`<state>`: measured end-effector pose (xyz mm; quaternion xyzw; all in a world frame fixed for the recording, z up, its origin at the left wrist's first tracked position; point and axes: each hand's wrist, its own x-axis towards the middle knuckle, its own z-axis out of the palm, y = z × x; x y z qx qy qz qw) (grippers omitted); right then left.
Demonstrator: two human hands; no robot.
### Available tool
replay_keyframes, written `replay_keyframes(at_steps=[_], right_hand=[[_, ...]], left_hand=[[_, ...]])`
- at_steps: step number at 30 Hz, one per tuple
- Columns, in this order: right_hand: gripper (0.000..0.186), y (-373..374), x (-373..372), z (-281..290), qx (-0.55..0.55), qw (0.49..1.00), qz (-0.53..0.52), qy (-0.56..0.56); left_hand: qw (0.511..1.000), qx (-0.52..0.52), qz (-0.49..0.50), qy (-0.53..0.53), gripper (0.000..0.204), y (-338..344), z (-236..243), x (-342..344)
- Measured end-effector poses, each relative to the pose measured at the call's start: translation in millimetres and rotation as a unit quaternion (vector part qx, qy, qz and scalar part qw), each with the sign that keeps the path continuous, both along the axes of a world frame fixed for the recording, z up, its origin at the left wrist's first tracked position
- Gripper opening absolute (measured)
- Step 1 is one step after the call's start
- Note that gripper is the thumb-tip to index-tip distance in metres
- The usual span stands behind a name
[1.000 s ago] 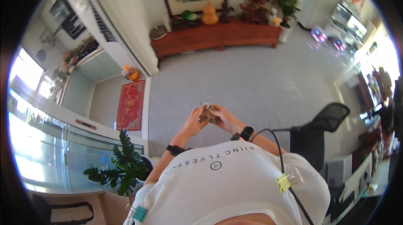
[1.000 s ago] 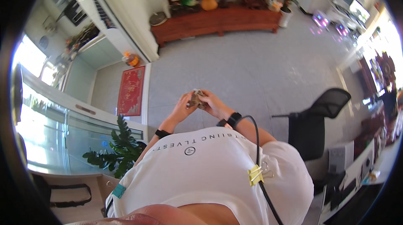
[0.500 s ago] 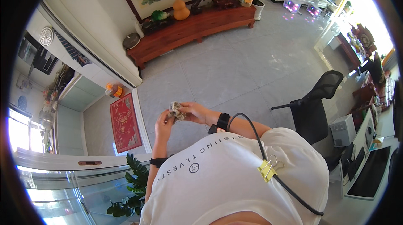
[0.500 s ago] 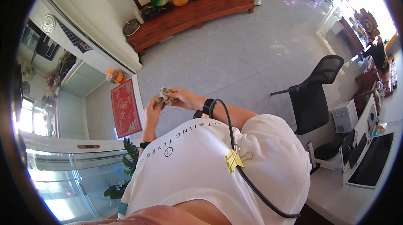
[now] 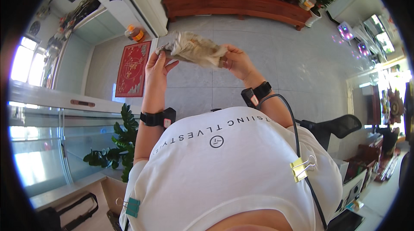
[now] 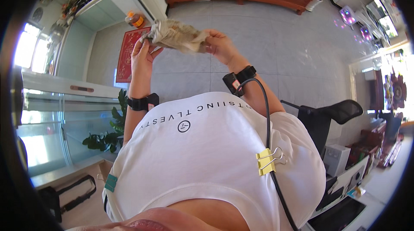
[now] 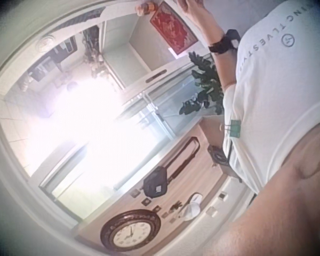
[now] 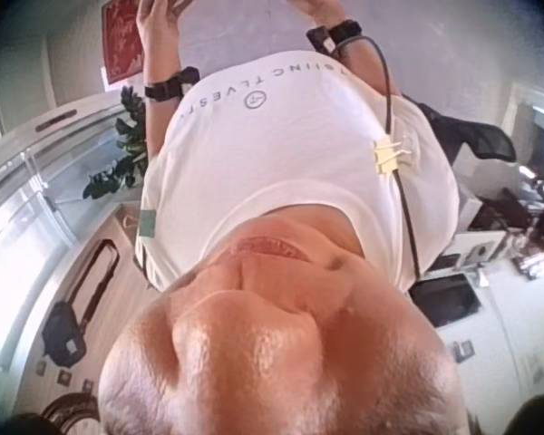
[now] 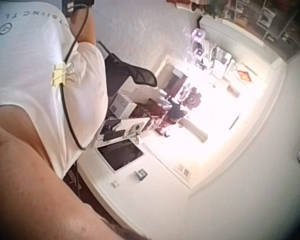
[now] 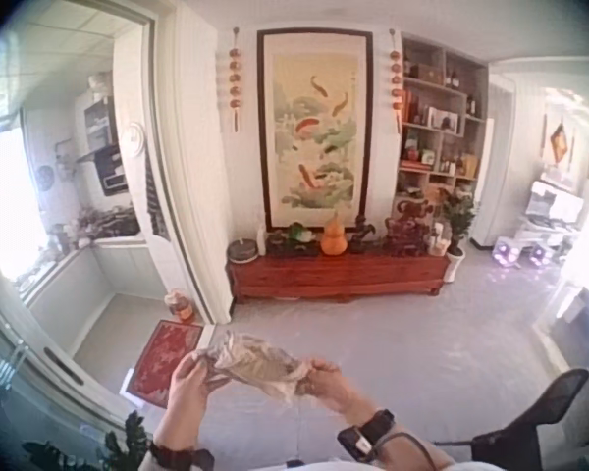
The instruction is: The person wipes the top surface of a wooden cabinet with a cloth, then opens a drawer to wipe the interior before closing it. The person then walks across the room while holding the cloth.
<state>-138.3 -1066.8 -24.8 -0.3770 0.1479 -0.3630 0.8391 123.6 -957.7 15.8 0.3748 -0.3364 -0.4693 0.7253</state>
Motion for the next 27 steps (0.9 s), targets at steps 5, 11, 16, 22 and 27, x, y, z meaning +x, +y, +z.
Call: replay_keyframes(at_steps=[5,11,16,22,27], right_hand=[[0.024,-11.5,1.9,-0.3,0.033,0.999,0.027,0.028],[0.023,-18.6,27.3,-11.0,0.083,0.994,0.036,0.061],[0.019,-14.7,57.8,-16.7,0.088,0.984,0.051,0.148],[0.037,2.1,72.5,-4.0,0.002,0.958,0.285,0.022],[0.041,-11.0,78.8,-8.2,-0.015,0.956,0.281,0.085]], left_hand=[[0.997,0.038,-0.024,0.071,0.024,1.9,-16.3,-1.0],[0.963,0.231,-0.005,-0.142,0.031,19.4,-50.8,5.7],[0.958,0.153,-0.082,-0.228,0.048,29.5,-62.6,-8.1],[0.925,0.159,0.033,-0.344,0.062,35.0,-76.5,-40.2],[0.959,0.248,0.048,-0.131,0.035,44.7,-77.8,-14.3]])
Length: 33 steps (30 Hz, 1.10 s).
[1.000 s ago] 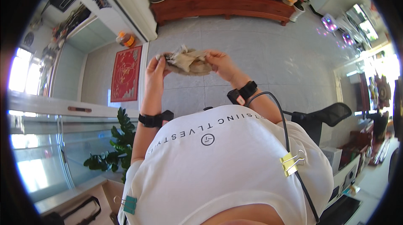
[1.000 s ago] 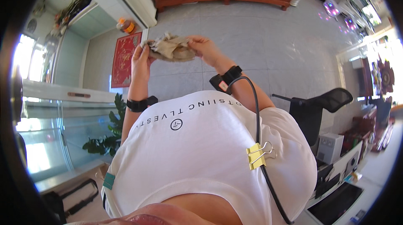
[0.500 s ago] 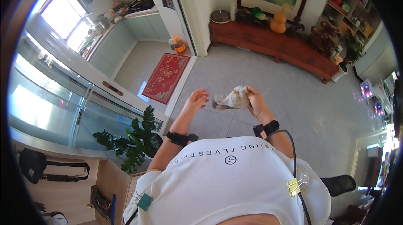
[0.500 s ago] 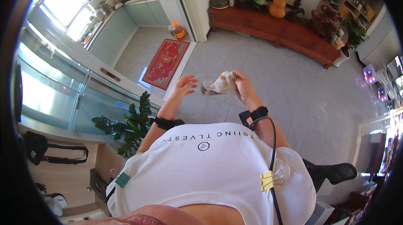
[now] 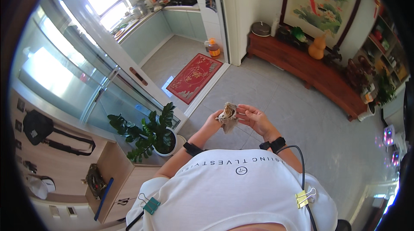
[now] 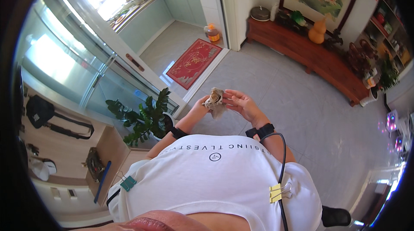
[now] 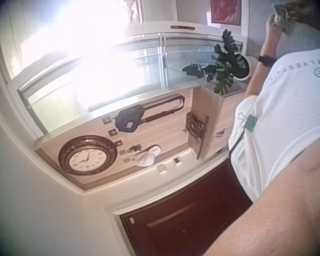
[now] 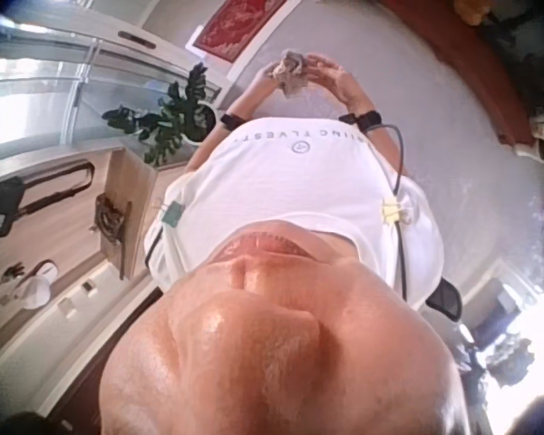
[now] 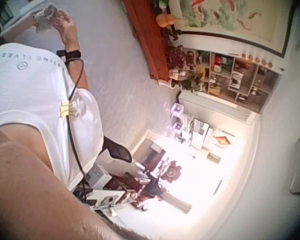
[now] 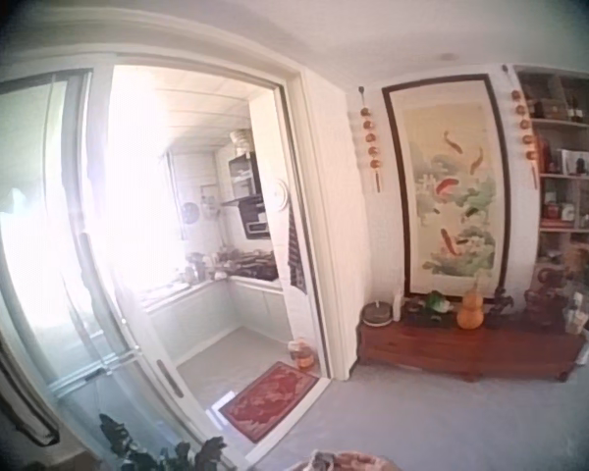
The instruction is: The person wipes the top surface of a wooden cabinet with a cloth, then opens a drawer to wipe the interior before closing it. The person then walks across the room while holding the cloth.
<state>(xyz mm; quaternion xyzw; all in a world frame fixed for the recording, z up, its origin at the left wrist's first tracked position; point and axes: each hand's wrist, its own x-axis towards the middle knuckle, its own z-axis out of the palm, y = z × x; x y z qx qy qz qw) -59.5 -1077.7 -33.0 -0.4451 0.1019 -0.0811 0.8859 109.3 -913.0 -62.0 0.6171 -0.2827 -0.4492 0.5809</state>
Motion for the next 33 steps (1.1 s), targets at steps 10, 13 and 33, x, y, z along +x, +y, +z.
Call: replay_keyframes(at_steps=[10,13,33], right_hand=[[0.041,0.5,7.2,-37.9,0.064,0.987,0.146,0.029],[0.038,-5.3,5.9,-40.0,0.014,0.993,0.101,0.057],[0.042,-60.9,-39.9,-28.1,-0.124,0.988,-0.039,0.088]], left_hand=[[0.948,-0.112,0.035,0.295,0.038,13.4,11.3,-4.9],[0.959,-0.093,0.055,0.261,0.035,21.4,-4.4,-0.8],[0.948,0.164,0.192,0.195,0.026,238.9,-201.1,-8.9]])
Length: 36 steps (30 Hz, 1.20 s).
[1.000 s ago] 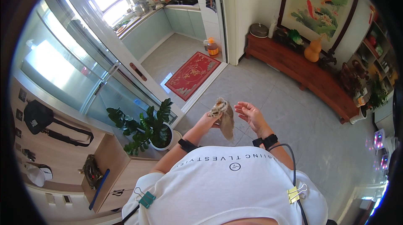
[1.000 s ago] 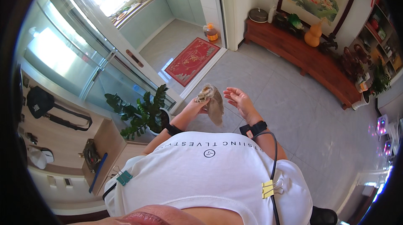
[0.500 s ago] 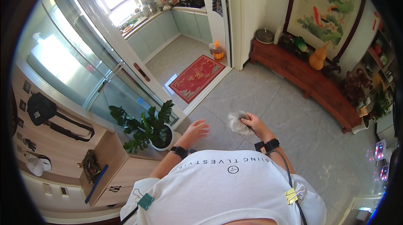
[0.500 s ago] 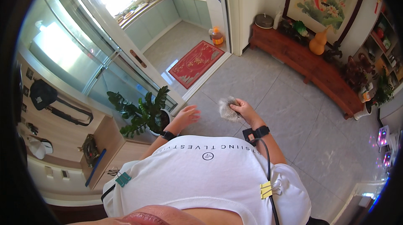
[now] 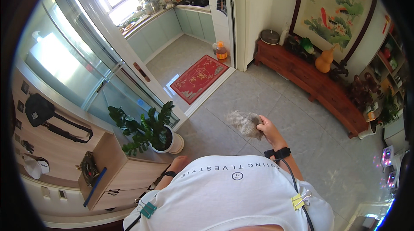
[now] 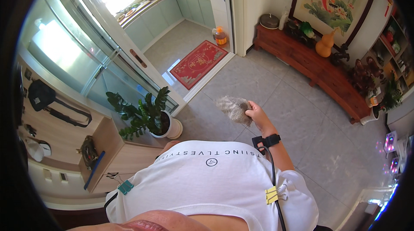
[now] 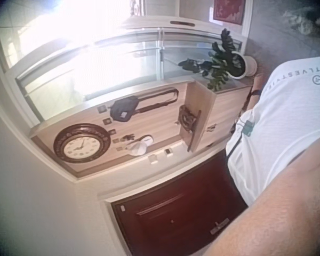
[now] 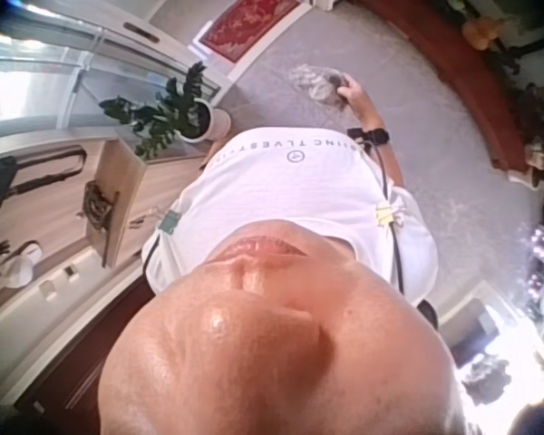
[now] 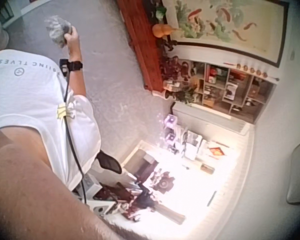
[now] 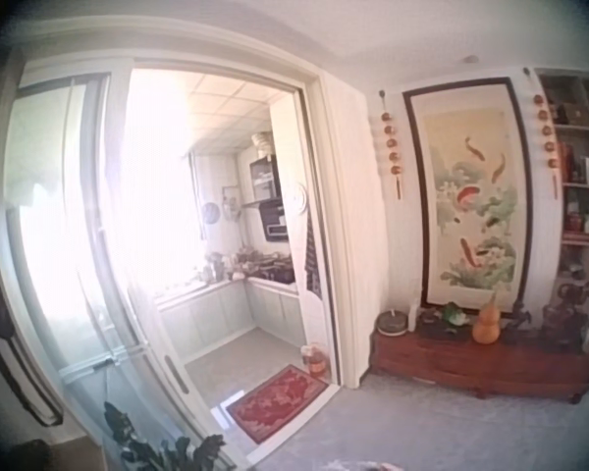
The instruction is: The person wipes the top surface of a wooden cabinet with a cloth, then opens a drawer to wipe the interior before closing it. The person then walks across the room while holding the cloth.
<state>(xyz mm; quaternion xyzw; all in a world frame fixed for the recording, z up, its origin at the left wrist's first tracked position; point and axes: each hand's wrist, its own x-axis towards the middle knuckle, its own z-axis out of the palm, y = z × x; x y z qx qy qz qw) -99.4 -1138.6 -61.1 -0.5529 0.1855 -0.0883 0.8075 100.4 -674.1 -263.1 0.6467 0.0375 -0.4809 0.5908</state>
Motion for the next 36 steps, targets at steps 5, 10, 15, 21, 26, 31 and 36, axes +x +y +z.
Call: replay_keyframes(at_steps=[5,10,15,21,26,31,36], right_hand=[[0.038,-0.3,1.6,-13.1,-0.044,0.999,0.024,0.016],[0.031,-0.5,0.7,-18.2,-0.047,0.999,0.023,0.01],[0.025,-2.1,-1.7,-21.6,-0.046,0.999,0.02,-0.009],[0.024,-6.7,-11.5,-36.7,-0.03,0.999,0.013,0.023],[0.023,-17.2,-20.4,-46.3,-0.02,0.999,0.009,0.024],[0.023,-23.2,-30.8,-49.4,-0.014,1.0,-0.007,0.014],[0.023,-31.4,-42.5,-53.4,-0.029,0.999,-0.006,0.027]], left_hand=[[0.824,0.177,-0.3,-0.446,0.028,52.7,-72.0,-9.1],[0.987,0.056,0.145,0.026,0.033,55.7,-104.0,-26.4],[0.99,0.085,0.108,0.013,0.037,31.8,-79.1,-39.8],[0.987,0.096,0.118,0.054,0.04,23.1,-51.4,-50.5],[0.978,0.195,0.011,-0.077,0.037,29.4,-71.0,-63.6],[0.962,0.236,-0.02,-0.135,0.033,31.2,-95.2,-74.7],[0.966,0.222,-0.036,-0.13,0.031,24.9,-105.7,-78.2]])
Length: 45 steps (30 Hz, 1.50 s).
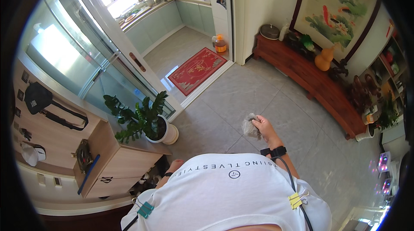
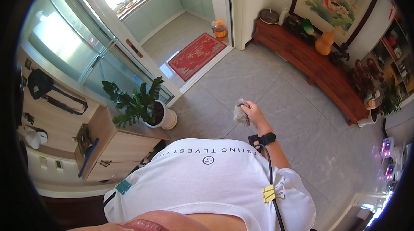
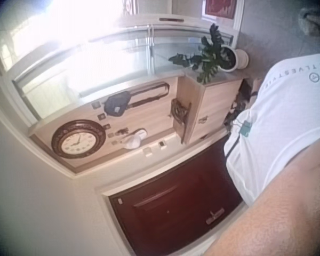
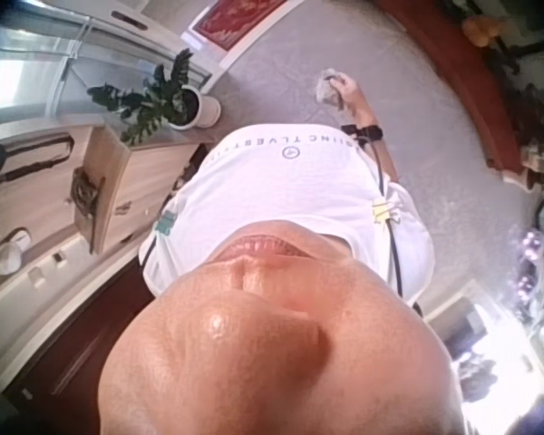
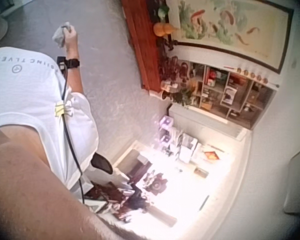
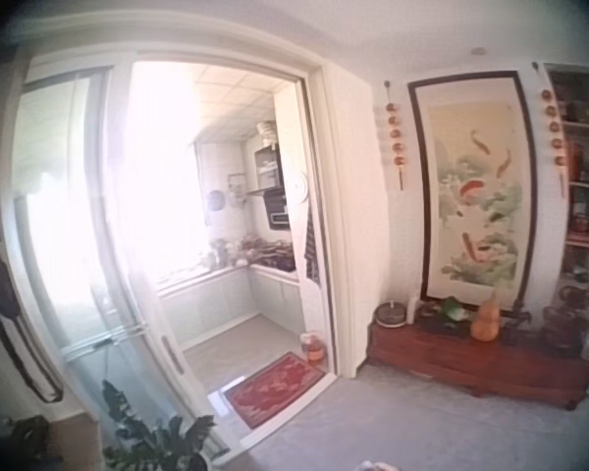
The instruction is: The person wipes the top surface of a wooden cabinet with a cloth, then opens a drawer to wipe the interior before closing it. The person then walks across the room while holding the cloth.
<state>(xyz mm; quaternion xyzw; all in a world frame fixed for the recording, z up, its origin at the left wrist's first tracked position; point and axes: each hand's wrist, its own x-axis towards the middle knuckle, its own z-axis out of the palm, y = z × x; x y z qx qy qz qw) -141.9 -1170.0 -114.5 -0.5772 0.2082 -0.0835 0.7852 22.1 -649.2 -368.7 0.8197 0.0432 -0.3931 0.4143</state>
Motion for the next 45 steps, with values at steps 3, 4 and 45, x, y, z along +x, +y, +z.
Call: replay_keyframes(at_steps=[3,4,45], right_hand=[[0.023,-7.7,-6.7,-3.7,0.001,1.0,-0.011,0.009],[0.023,-10.5,-8.7,-4.8,-0.001,1.0,-0.012,0.003],[0.027,-162.5,241.8,-13.8,-0.095,0.993,-0.065,0.035]], left_hand=[[0.999,-0.03,0.025,0.027,0.029,-9.5,-1.8,-2.5],[0.999,-0.03,0.024,0.029,0.029,-12.6,-1.5,-3.1],[0.998,0.009,-0.036,0.042,0.024,-247.7,61.4,294.8]])
